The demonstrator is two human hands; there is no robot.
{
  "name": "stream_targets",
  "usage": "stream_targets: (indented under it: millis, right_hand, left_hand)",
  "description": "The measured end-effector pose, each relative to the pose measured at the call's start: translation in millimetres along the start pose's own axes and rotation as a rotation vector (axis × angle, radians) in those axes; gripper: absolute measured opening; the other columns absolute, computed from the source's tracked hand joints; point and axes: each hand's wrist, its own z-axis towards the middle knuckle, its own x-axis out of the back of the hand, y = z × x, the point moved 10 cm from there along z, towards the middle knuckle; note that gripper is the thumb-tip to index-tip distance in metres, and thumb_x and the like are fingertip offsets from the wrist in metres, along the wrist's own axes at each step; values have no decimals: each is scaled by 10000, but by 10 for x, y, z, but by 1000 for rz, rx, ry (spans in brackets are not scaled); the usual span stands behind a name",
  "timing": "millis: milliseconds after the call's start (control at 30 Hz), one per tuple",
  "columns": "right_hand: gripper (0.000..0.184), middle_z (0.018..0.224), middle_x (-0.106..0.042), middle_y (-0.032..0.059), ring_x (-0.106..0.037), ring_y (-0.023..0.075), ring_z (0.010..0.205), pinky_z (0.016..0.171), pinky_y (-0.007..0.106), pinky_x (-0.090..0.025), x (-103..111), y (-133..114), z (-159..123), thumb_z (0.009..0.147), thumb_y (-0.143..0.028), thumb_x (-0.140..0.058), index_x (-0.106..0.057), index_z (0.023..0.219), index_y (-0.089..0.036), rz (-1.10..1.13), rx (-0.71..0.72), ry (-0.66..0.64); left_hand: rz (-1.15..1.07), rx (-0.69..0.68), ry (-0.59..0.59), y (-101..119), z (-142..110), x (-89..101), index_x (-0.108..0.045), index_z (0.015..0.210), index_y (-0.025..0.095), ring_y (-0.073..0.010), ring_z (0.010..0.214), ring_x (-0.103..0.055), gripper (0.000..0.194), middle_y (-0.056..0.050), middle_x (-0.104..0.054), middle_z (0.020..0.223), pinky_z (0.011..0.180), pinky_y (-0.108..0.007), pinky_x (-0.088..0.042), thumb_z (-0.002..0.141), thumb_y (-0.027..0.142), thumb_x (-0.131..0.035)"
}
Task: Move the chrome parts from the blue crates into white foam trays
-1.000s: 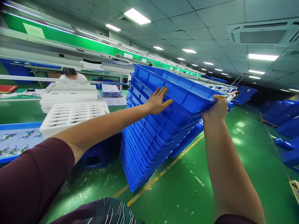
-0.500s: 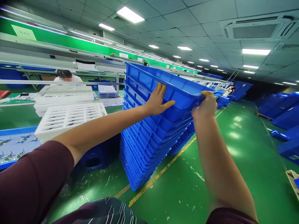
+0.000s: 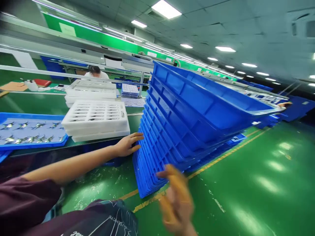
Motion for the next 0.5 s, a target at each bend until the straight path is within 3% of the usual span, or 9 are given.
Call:
stream_targets:
  millis: [33,67,100,133,167,267,367,500]
  right_hand:
    - [93,809,-752,-41,-684,253,709,613,461,-540,-280,358,-230,542,-431,-713,-722,631,-458,2,-76,-158]
    - [167,845,-760,-11,-689,243,716,691,456,-563,-701,803,-546,542,-404,-744,-761,707,-418,-8,-252,-465]
    - [197,851,-761,21,-688,235,715,712,440,-568,-895,1210,-811,586,-416,-725,-781,768,-366,-7,-418,-542]
    - [229,895,-762,38,-691,227,764,749,417,-569,-971,1545,-992,623,-443,-705,-785,803,-327,9,-538,-481]
    - [268,949,-760,44,-691,219,832,789,389,-565,-1064,1804,-1157,635,-448,-712,-784,849,-304,35,-621,-444]
    - [292,902,-761,62,-664,182,722,713,339,-561,-1525,2219,-1584,652,-452,-730,-781,858,-251,158,-794,-597]
    - [275,849,-759,66,-648,169,674,684,329,-556,-1978,2306,-1727,637,-433,-763,-776,811,-221,157,-848,-755]
    - [285,791,-754,61,-639,164,660,678,325,-552,-2674,2307,-1662,578,-423,-800,-768,761,-206,85,-827,-817]
  left_hand:
    - [3,253,14,-543,-369,-61,-635,1212,143,-247,1274,-533,402,-155,-567,1359,1108,-346,-388,825,248,-600]
    - [-8,526,33,-1053,-830,-116,-653,1171,112,-251,1202,-589,372,-164,-618,1287,1059,-335,-434,821,211,-577]
    - [-36,768,63,-1459,-1344,-162,-662,1149,93,-255,1151,-622,355,-165,-650,1233,1027,-335,-457,834,201,-542]
    - [-55,948,81,-1740,-1844,-210,-677,1114,93,-257,1124,-636,335,-152,-675,1189,1018,-338,-460,840,196,-514]
    - [-74,1055,97,-1912,-2280,-250,-688,1089,105,-254,1119,-639,324,-131,-689,1168,1015,-332,-457,835,189,-504]
    - [-156,1250,165,-2126,-3252,-330,-701,1031,143,-243,1105,-647,293,-92,-707,1142,983,-298,-471,803,200,-525]
    - [-278,1355,264,-2194,-3676,-371,-706,969,166,-235,1073,-657,260,-62,-730,1064,910,-283,-503,810,229,-511]
    - [-434,1350,369,-2344,-3664,-329,-700,1002,149,-226,1064,-655,273,-64,-731,1056,881,-278,-510,815,243,-524]
